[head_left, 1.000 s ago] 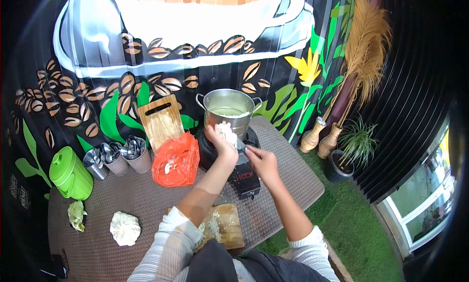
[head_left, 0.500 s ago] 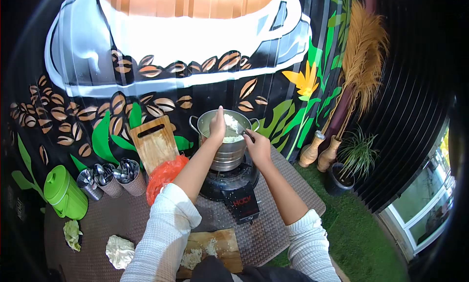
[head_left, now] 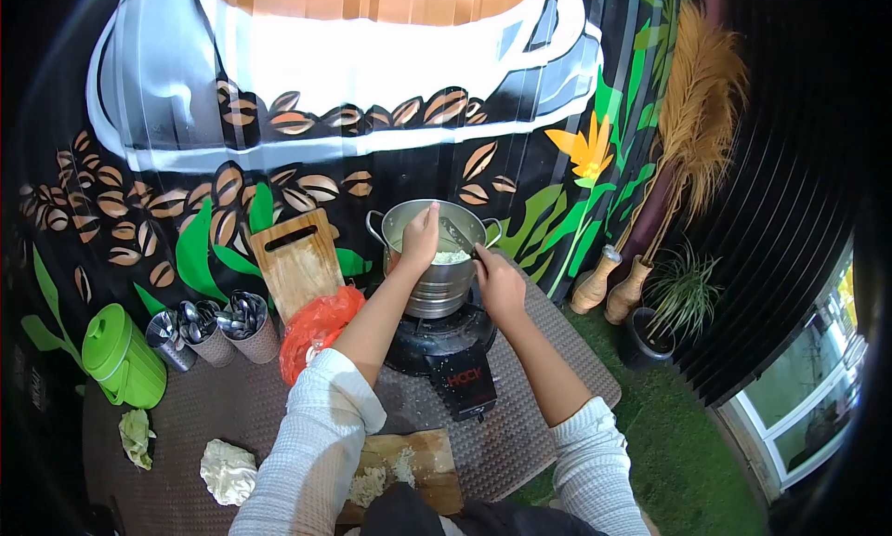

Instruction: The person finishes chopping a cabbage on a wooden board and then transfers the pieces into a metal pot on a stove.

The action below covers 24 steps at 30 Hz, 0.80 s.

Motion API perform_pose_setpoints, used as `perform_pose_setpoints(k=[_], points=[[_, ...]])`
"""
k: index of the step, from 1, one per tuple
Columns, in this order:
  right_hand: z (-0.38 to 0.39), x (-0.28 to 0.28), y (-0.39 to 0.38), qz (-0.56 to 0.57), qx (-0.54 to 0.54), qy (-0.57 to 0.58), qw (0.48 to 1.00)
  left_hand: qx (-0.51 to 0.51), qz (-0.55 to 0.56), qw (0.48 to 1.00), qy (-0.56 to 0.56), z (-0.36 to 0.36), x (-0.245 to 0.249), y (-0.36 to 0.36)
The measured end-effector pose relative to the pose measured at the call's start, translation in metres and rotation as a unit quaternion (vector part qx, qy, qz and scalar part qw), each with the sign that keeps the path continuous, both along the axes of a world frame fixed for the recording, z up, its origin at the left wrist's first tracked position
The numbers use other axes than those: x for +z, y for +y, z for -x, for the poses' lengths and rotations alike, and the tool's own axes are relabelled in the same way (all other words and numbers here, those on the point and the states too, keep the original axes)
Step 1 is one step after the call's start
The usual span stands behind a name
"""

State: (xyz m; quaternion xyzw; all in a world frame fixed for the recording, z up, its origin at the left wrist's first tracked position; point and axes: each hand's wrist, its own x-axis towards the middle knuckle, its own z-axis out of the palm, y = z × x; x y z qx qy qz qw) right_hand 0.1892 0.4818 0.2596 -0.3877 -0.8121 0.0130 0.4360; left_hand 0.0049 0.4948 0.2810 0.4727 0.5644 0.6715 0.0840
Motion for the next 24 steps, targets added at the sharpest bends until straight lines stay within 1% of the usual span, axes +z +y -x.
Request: perform_pose_setpoints(k=[1, 2, 3, 4, 5, 6, 7, 8, 10, 11, 12, 13, 16, 17, 18, 19, 20, 21, 22, 23, 24], points=[[0.0, -0.002, 0.001, 0.0, 0.0, -0.001, 1.0, -0.017, -0.037, 0.999, -0.011, 0.0, -0.002, 0.0], [0.0, -0.003, 0.004, -0.022, 0.009, 0.037, 0.999, -0.034, -0.075, 0.996, -0.022, -0.001, -0.004, 0.0], [-0.001, -0.007, 0.007, -0.044, 0.017, 0.074, 0.996, -0.035, -0.074, 0.996, -0.023, 0.0, -0.005, -0.001], [-0.003, -0.014, 0.014, -0.043, 0.016, 0.073, 0.996, -0.073, -0.08, 0.994, -0.017, 0.003, -0.006, -0.004], [-0.004, -0.022, 0.02, -0.007, 0.056, 0.162, 0.985, -0.109, -0.086, 0.99, -0.012, 0.004, -0.009, -0.007], [-0.006, -0.028, 0.02, 0.03, 0.095, 0.25, 0.963, -0.109, -0.082, 0.991, -0.013, 0.003, -0.01, -0.014], [-0.018, -0.004, -0.013, 0.229, 0.093, 0.272, 0.93, -0.113, -0.115, 0.987, 0.008, -0.002, -0.01, -0.025], [-0.026, -0.008, -0.024, 0.276, 0.13, 0.316, 0.898, -0.116, -0.147, 0.982, 0.029, -0.005, -0.01, -0.037], [-0.05, -0.007, -0.07, 0.401, 0.189, 0.365, 0.819, -0.123, -0.134, 0.983, 0.02, -0.016, -0.013, -0.079], [-0.057, -0.017, -0.087, 0.403, 0.19, 0.367, 0.816, -0.105, -0.149, 0.982, 0.044, -0.02, -0.016, -0.103], [-0.065, -0.03, -0.105, 0.429, 0.227, 0.388, 0.784, -0.088, -0.165, 0.98, 0.068, -0.023, -0.023, -0.124], [-0.075, -0.047, -0.127, 0.456, 0.258, 0.406, 0.748, -0.105, -0.156, 0.981, 0.036, -0.024, -0.039, -0.142], [-0.097, -0.106, -0.176, 0.517, 0.27, 0.351, 0.733, -0.13, -0.088, 0.988, 0.003, -0.026, -0.079, -0.21], [-0.105, -0.136, -0.189, 0.513, 0.257, 0.303, 0.761, -0.132, -0.082, 0.988, 0.0, -0.025, -0.097, -0.227], [-0.111, -0.172, -0.195, 0.505, 0.243, 0.255, 0.788, -0.132, -0.058, 0.989, -0.044, -0.023, -0.12, -0.24], [-0.114, -0.205, -0.204, 0.509, 0.239, 0.256, 0.786, -0.132, -0.035, 0.987, -0.088, -0.025, -0.143, -0.251], [-0.116, -0.234, -0.212, 0.48, 0.196, 0.188, 0.834, -0.134, -0.031, 0.986, -0.09, -0.029, -0.164, -0.263], [-0.116, -0.249, -0.22, 0.445, 0.152, 0.119, 0.874, -0.117, -0.011, 0.988, -0.099, -0.032, -0.184, -0.276], [-0.115, -0.249, -0.229, 0.447, 0.152, 0.12, 0.873, -0.1, 0.009, 0.989, -0.106, -0.036, -0.193, -0.291], [-0.111, -0.249, -0.235, 0.364, 0.103, 0.056, 0.924, -0.099, 0.01, 0.989, -0.105, -0.039, -0.202, -0.306], [-0.107, -0.246, -0.24, 0.275, 0.053, -0.008, 0.96, -0.066, 0.051, 0.995, -0.046, -0.045, -0.204, -0.32]])
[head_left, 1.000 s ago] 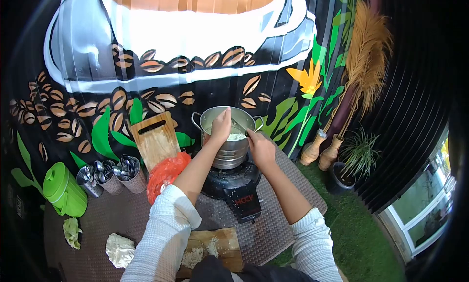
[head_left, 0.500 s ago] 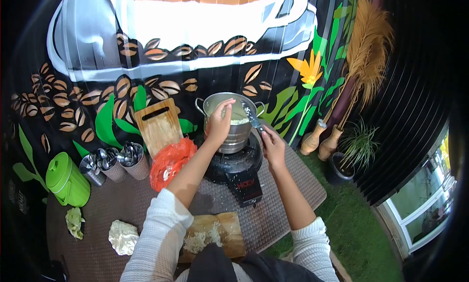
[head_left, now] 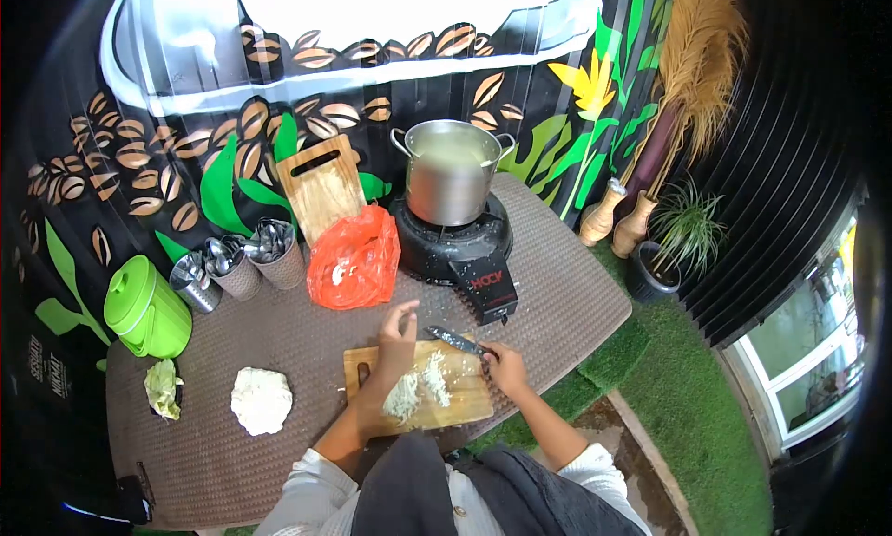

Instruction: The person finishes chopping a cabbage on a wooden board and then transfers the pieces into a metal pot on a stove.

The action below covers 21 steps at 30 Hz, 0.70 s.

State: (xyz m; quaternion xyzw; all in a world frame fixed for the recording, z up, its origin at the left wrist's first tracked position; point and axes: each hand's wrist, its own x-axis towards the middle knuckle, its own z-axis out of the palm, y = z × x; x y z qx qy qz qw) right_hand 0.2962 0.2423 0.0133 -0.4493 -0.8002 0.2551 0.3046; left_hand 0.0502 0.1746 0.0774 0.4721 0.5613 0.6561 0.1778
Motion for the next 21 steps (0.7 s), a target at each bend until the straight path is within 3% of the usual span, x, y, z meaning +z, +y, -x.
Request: perform_pose_setpoints(k=[4, 13, 21], points=[[0.014, 0.006, -0.006, -0.046, 0.011, -0.039, 0.998, 0.025, 0.029, 0.987, 0.159, -0.014, -0.017, -0.045], [-0.024, 0.01, -0.032, -0.059, 0.107, -0.052, 0.991, -0.015, 0.092, 0.975, 0.201, -0.017, -0.049, -0.094], [-0.034, 0.014, -0.095, 0.003, -0.043, -0.107, 0.993, -0.067, 0.043, 0.97, 0.231, -0.075, -0.054, -0.084]])
